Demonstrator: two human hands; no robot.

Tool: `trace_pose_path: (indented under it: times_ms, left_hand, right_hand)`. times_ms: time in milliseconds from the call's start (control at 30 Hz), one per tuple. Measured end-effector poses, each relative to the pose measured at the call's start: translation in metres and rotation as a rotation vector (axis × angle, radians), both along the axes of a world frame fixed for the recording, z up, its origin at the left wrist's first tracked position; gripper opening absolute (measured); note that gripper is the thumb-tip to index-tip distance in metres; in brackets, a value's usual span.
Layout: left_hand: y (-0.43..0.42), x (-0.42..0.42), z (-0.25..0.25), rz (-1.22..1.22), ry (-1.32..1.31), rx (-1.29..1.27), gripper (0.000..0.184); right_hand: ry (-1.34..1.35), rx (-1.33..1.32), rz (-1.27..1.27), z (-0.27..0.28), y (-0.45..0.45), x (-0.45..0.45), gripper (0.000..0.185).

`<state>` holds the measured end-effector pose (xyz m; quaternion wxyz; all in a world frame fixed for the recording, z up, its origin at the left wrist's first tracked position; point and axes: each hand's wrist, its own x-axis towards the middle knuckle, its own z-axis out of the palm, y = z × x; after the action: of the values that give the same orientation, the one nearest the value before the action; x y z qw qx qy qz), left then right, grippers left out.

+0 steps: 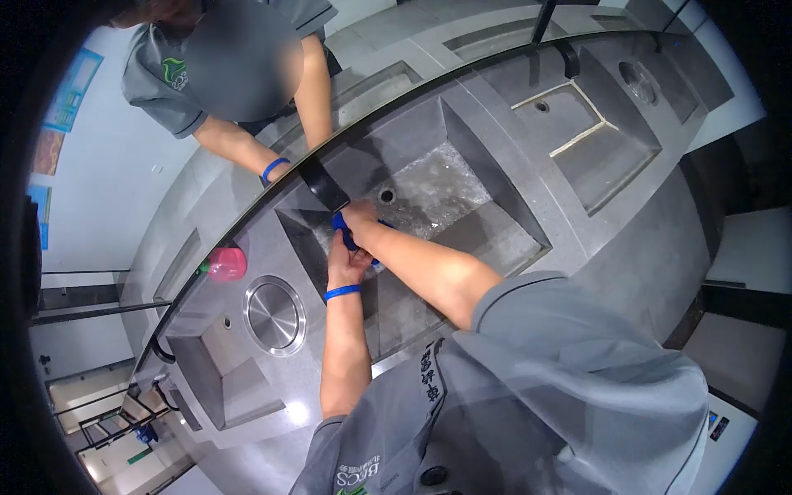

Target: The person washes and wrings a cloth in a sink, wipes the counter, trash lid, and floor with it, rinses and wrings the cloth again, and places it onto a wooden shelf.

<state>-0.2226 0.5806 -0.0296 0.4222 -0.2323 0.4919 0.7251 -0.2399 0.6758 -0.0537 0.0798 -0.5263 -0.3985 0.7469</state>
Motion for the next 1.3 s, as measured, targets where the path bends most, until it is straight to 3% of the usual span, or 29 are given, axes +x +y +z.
trace_pose_path:
  times_ms: [67,100,200,267,333,367,433,500,600,667,733,833,867,1000,1067,1100,1200,1300]
  left_hand:
    - [-0.005,0.005,0.0,-0.032,0.071,-0.142,0.039]
    - [-0.007,0.004,0.004,-0.06,0.064,-0.095,0.041]
    - [-0.012,0.001,0.033,-0.144,0.04,0.044,0.047]
    - [-0.01,-0.001,0.046,-0.128,0.025,0.126,0.064]
    - [0.0,0.011,0.101,-0.225,0.024,0.157,0.066]
    - [0.002,0.009,0.105,-0.287,-0.077,0.297,0.06]
    - [0.016,0.014,0.116,-0.3,0.02,0.258,0.053]
    - [0.023,0.005,0.095,-0.356,0.01,0.196,0.045]
    - [0.034,-0.001,0.031,-0.281,0.105,0.001,0.048]
    - [0.049,-0.002,0.009,-0.104,0.072,-0.042,0.046]
    - [0.053,0.006,0.017,0.063,0.045,-0.018,0.048]
    - [0.042,0.004,0.004,0.216,0.014,0.067,0.049]
    - [0.036,-0.001,-0.01,0.275,0.0,0.104,0.049]
    - [0.023,0.013,0.003,0.137,0.05,0.129,0.047]
    - [0.022,0.014,0.016,0.232,-0.089,0.092,0.042]
    - [0.021,0.011,0.012,0.258,-0.128,0.131,0.041]
    - [0.017,0.012,0.002,0.29,-0.187,0.088,0.037]
    - [0.018,0.014,-0.009,0.23,-0.119,-0.013,0.036]
  right_hand:
    - [0.099,-0.039,-0.091,0.014,-0.018,0.031,0.029]
    - [0.067,-0.018,-0.047,0.059,-0.023,0.058,0.018]
    - [0.255,0.588,0.134,0.041,-0.029,0.089,0.014]
    - [0.228,0.793,0.325,0.104,-0.025,0.12,0.018]
    - [0.329,0.925,0.5,0.153,-0.013,0.148,0.021]
    - [0.346,0.933,0.553,0.173,-0.007,0.16,0.022]
    - [0.454,0.781,0.683,0.192,0.01,0.175,0.021]
    - [0.514,0.625,0.803,0.184,0.028,0.179,0.027]
    - [0.467,0.477,0.541,0.139,0.045,0.176,0.034]
    - [0.387,0.357,0.324,0.093,0.053,0.165,0.042]
    - [0.299,0.759,0.311,0.074,0.051,0.156,0.039]
    - [0.21,0.943,0.377,0.063,0.048,0.126,0.03]
    - [0.188,0.934,0.418,0.061,0.046,0.113,0.028]
    - [0.09,0.971,0.557,0.043,0.038,0.058,0.025]
    - [0.034,0.932,0.595,0.035,0.032,0.039,0.027]
    - [0.029,0.985,0.687,0.073,0.035,0.056,0.03]
    - [0.075,0.918,0.585,0.016,0.032,0.036,0.031]
    - [0.13,0.441,0.192,-0.009,0.023,0.056,0.031]
